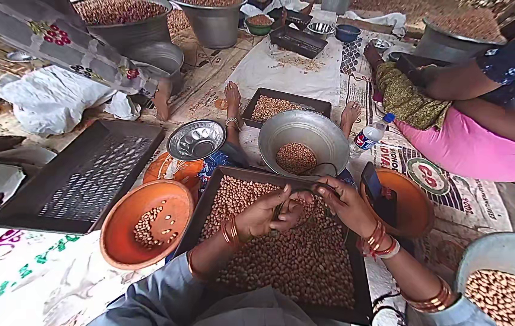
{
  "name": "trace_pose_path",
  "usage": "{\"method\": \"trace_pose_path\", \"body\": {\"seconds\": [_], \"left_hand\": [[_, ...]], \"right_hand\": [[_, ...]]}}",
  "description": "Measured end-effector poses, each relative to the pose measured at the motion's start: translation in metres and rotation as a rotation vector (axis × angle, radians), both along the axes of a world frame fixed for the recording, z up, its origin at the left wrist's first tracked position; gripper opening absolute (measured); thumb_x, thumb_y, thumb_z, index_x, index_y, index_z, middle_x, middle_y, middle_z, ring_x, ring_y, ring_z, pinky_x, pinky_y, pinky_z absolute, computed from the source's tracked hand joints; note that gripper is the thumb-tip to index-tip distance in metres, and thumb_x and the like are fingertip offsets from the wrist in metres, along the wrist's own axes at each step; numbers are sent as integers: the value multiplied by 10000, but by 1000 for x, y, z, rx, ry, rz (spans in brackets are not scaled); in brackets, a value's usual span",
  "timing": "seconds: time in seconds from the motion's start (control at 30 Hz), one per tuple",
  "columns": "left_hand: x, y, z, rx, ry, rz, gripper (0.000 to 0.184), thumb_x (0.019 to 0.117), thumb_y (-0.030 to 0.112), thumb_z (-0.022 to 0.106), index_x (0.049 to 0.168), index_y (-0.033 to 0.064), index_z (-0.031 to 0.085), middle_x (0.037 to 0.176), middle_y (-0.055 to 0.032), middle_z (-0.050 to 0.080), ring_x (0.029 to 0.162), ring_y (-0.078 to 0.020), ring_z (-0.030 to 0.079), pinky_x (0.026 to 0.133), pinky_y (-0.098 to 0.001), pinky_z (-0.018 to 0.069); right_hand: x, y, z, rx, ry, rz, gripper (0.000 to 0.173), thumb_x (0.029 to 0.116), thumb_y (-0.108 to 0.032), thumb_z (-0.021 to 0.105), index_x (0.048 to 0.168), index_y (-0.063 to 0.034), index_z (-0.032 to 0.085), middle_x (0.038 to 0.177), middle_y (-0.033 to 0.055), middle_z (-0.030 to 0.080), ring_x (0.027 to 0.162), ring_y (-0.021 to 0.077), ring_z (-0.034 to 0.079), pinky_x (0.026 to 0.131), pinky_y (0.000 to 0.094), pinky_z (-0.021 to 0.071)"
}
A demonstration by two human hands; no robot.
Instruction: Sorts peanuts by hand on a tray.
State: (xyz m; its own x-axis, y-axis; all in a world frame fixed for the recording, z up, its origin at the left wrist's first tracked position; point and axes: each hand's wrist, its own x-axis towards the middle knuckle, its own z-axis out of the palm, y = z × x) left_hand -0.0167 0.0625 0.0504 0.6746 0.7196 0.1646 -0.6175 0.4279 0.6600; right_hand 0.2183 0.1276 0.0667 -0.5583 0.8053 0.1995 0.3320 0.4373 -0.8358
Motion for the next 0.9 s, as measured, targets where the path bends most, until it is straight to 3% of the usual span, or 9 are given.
{"method": "trace_pose_path", "body": {"seconds": [0.2,0.3,0.37,0.47,0.57,0.63,0.73,0.83,0.9], "left_hand": [[-14,13,0,-52,-294,467,466,1099,352,431,1434,42,524,890,-13,644,556,-37,556,536,-153,499],[-11,18,-6,268,237,839,464,1123,258,250,1535,75,360,963,-43,667,586,-63,597,582,-190,549],[-8,17,-13,586,721,949,480,1127,224,286,1543,-5,213,1077,-55,707,787,-100,722,781,-271,633],[5,6,-12,841,1407,957,487,1112,298,397,1381,-107,440,934,-113,734,813,-260,737,774,-454,598],[7,5,5,845,1670,553,538,1124,366,355,1384,-85,491,857,-229,684,839,-432,707,805,-573,551],[0,7,6,805,1493,310,510,1132,374,302,1330,-30,541,888,-196,643,829,-354,658,799,-508,537],[-2,4,-5,557,785,70,533,1121,436,250,1317,109,624,708,103,527,516,30,423,442,-138,335],[5,-2,-1,206,123,-113,590,1061,551,428,1428,110,569,733,97,581,492,59,445,405,-86,317],[4,-1,2,85,-147,-61,557,1062,457,498,1484,95,527,787,83,617,529,39,491,476,-94,393]], "right_hand": [[-34,-38,-1,-165,-579,268,351,1107,-199,412,1412,-37,477,1023,188,659,890,326,670,833,489,542],[-45,-56,4,-217,-670,394,395,1105,-195,436,1463,-29,434,1000,216,656,880,374,669,822,532,537],[-44,-58,14,-196,-653,372,355,1104,-216,435,1411,-44,484,979,194,655,864,348,663,807,510,535],[-32,-50,24,9,-574,235,293,1081,-190,467,1272,-32,623,999,176,705,888,326,698,813,485,551],[-13,-31,19,324,-488,54,241,1048,-183,541,1127,-38,717,972,163,743,869,335,740,759,504,586],[-2,-17,17,465,-453,-39,239,1037,-222,552,1086,-75,734,957,140,752,838,328,746,702,513,587],[10,4,11,506,-347,-166,251,1029,-179,504,1059,-83,734,894,107,736,735,282,707,629,490,547],[12,12,4,204,-280,-106,268,1059,-167,426,1071,-90,682,794,-7,613,657,78,573,643,279,507],[0,1,7,19,-430,28,307,1072,-181,415,1203,-28,647,838,95,636,717,188,618,704,365,523]]}}
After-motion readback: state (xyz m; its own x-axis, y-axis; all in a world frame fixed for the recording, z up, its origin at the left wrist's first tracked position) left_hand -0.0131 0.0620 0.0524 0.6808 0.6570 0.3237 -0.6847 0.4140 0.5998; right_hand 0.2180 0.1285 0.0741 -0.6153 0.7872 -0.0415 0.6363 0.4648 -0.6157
